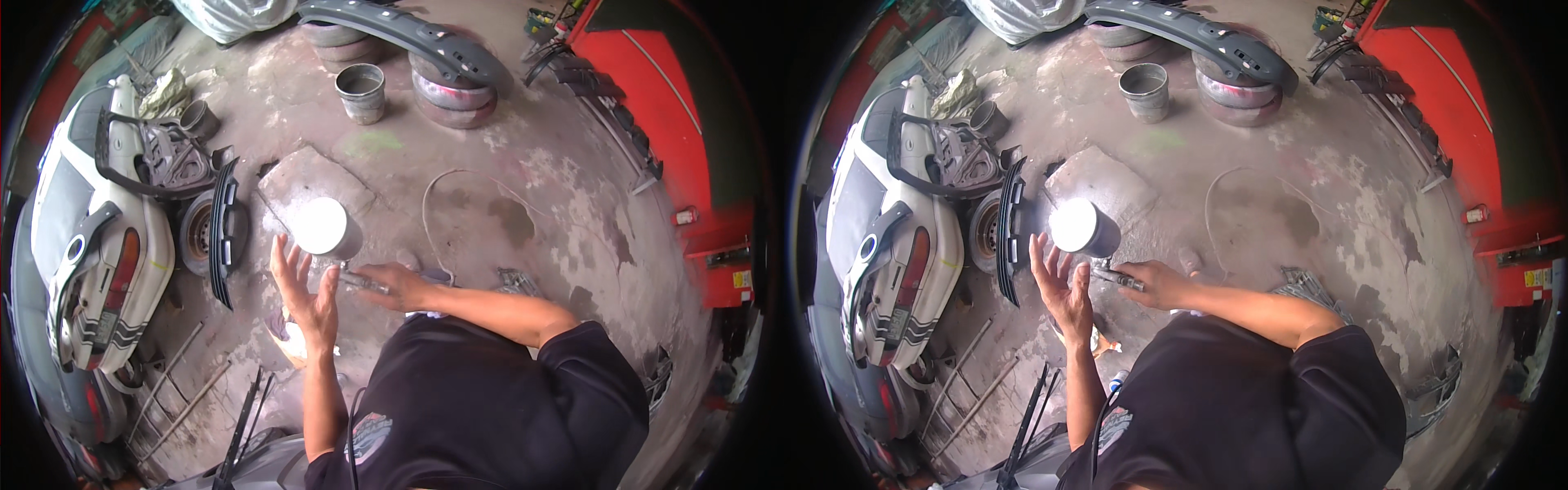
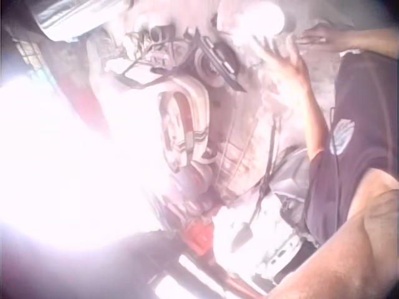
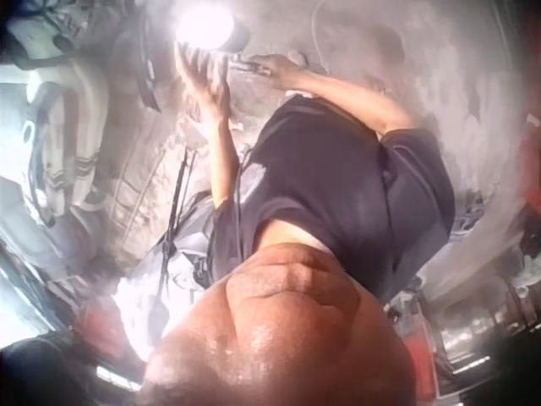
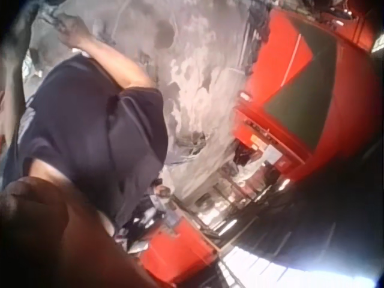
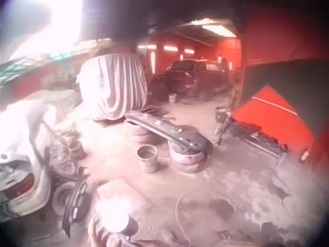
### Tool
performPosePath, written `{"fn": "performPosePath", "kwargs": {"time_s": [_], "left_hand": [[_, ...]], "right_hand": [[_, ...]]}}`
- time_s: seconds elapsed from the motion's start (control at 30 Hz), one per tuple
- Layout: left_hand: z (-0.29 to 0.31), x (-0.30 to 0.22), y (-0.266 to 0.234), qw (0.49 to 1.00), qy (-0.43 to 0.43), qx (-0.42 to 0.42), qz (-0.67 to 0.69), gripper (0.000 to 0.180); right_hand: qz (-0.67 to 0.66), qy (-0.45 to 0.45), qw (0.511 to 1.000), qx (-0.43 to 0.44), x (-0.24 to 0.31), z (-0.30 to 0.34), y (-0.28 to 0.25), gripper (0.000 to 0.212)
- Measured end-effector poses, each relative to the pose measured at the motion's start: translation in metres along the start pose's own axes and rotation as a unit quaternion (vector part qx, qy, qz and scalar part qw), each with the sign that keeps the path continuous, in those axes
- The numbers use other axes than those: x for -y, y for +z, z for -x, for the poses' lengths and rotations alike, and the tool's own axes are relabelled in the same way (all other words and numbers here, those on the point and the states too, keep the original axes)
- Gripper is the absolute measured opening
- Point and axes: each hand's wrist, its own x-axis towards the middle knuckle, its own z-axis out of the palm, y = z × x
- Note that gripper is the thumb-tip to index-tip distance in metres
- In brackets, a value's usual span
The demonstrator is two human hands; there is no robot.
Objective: The person walks through a workshop, picks up a spray gun, and pours paint into its container. They then attach the container to the gun and spray paint onto a car bumper resting on a tire.
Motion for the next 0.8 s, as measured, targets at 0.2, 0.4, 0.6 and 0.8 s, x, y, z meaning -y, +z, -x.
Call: {"fn": "performPosePath", "kwargs": {"time_s": [0.2, 0.4, 0.6, 0.8], "left_hand": [[0.060, 0.105, 0.031, 0.914, -0.340, 0.131, 0.179, 0.031], [0.046, 0.120, 0.113, 0.810, -0.367, 0.367, 0.273, 0.021], [0.010, 0.118, 0.145, 0.786, -0.406, 0.392, 0.252, 0.019], [-0.019, 0.119, 0.172, 0.765, -0.410, 0.421, 0.262, 0.018]], "right_hand": [[-0.046, 0.112, 0.987, -0.108, 0.022, 0.001, -0.051, 0.045], [-0.006, 0.100, 0.970, -0.220, -0.008, -0.007, -0.077, 0.037], [-0.037, 0.175, 0.969, -0.173, -0.011, -0.029, -0.124, 0.044], [-0.022, 0.170, 0.966, -0.194, -0.032, -0.045, -0.149, 0.046]]}}
